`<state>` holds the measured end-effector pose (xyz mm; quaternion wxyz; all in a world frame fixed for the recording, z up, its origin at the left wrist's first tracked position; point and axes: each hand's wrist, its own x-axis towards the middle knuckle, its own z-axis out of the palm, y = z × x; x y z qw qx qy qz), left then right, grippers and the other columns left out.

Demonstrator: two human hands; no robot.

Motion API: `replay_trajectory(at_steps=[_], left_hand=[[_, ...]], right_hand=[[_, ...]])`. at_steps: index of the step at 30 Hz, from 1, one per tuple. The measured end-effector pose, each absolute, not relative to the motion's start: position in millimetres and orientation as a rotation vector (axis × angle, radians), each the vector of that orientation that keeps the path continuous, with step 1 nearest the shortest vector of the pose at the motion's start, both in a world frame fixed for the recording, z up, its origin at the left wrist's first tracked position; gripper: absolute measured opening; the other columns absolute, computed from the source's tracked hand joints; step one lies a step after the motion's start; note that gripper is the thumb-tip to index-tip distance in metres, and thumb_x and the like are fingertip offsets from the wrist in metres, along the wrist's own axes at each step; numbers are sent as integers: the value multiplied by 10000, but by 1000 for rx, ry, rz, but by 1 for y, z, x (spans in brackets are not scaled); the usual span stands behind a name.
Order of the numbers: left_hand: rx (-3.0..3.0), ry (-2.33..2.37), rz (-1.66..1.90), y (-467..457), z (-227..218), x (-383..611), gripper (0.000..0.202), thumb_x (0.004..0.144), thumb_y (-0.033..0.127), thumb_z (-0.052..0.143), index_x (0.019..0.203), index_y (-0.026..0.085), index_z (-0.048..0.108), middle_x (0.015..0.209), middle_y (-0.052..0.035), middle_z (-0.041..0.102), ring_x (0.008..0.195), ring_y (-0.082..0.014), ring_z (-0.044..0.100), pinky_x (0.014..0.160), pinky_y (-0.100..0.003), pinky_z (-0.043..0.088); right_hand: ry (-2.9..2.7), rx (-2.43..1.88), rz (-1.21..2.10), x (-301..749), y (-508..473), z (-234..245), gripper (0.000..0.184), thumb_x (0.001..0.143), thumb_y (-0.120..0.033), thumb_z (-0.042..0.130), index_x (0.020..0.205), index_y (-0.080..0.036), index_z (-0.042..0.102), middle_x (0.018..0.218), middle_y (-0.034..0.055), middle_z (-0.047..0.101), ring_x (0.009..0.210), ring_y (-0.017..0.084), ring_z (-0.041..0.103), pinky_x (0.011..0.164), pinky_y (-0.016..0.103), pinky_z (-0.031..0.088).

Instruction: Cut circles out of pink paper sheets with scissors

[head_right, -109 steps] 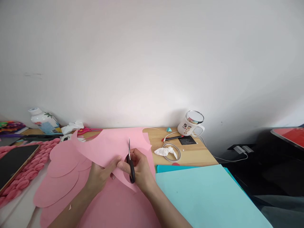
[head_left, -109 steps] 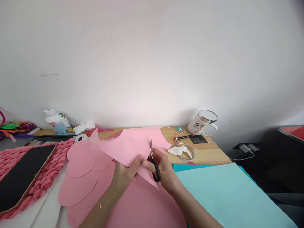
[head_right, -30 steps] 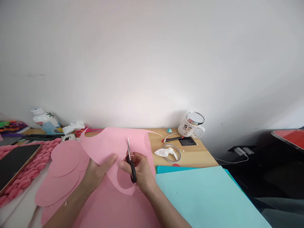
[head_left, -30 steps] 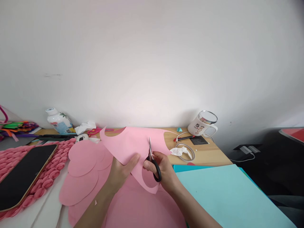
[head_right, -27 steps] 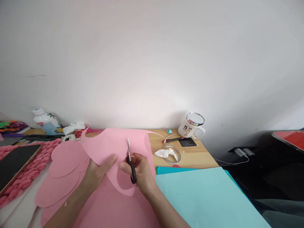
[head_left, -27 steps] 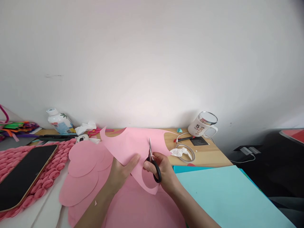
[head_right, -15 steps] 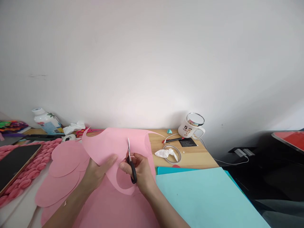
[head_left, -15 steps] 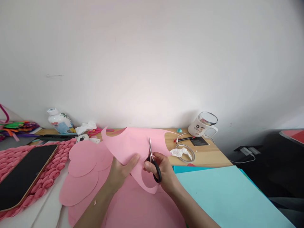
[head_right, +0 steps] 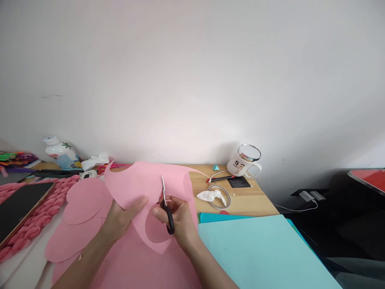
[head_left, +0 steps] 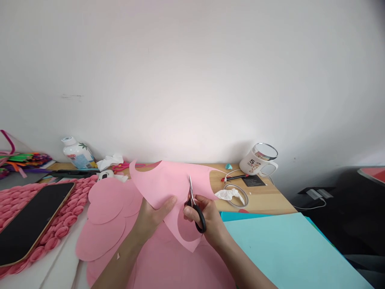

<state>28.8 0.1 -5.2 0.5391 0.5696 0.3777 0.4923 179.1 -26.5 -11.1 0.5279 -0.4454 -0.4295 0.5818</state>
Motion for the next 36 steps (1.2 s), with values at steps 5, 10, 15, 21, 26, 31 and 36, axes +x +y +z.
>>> replay_trajectory(at_steps=[5,10,15,21,26,31,36], left_hand=[[1347,949,1194,0,-7,27,195,755,303,641,879,154,659,840,-66,701,876,-228,631,758,-317,518],[1347,945,1181,0,-8,24,224,756,313,645,911,153,662,904,-78,708,934,-234,624,779,-314,520],[1336,927,1167,1,-8,23,230,762,315,644,928,156,660,954,-84,704,990,-234,608,793,-298,519],[1230,865,1185,-1,-1,27,322,721,315,682,999,157,651,920,-93,712,866,-243,648,716,-323,540],[1253,851,1144,2,-3,22,347,745,292,672,1064,164,629,1008,-98,697,931,-245,630,757,-331,535],[1234,870,1110,4,-9,18,358,754,305,668,1079,163,624,1090,-105,676,994,-251,611,816,-337,519],[1204,892,1131,3,-3,18,432,709,320,706,1104,170,616,1084,-104,677,1003,-273,605,822,-353,513]], right_hand=[[-1012,-1054,1395,179,-27,-12,370,495,-415,812,656,-166,590,497,-42,495,489,101,387,479,230,329],[-987,-1031,1431,178,-26,-16,361,489,-389,818,663,-161,599,493,-40,501,477,96,385,464,223,325],[-1001,-1020,1433,179,-26,-20,325,532,-365,800,678,-161,593,488,-43,488,459,89,376,450,218,305],[-1026,-1039,1415,181,-26,-23,296,569,-327,785,728,-153,607,507,-46,484,458,85,391,446,211,301],[-1047,-1074,1414,182,-24,-26,264,612,-338,753,727,-147,612,489,-51,472,445,80,386,445,209,298],[-1051,-1068,1426,182,-24,-27,260,588,-300,770,719,-140,613,468,-55,476,428,75,390,433,202,287],[-1057,-1061,1435,183,-24,-28,257,592,-294,769,722,-142,609,465,-60,475,419,69,393,425,193,287]])
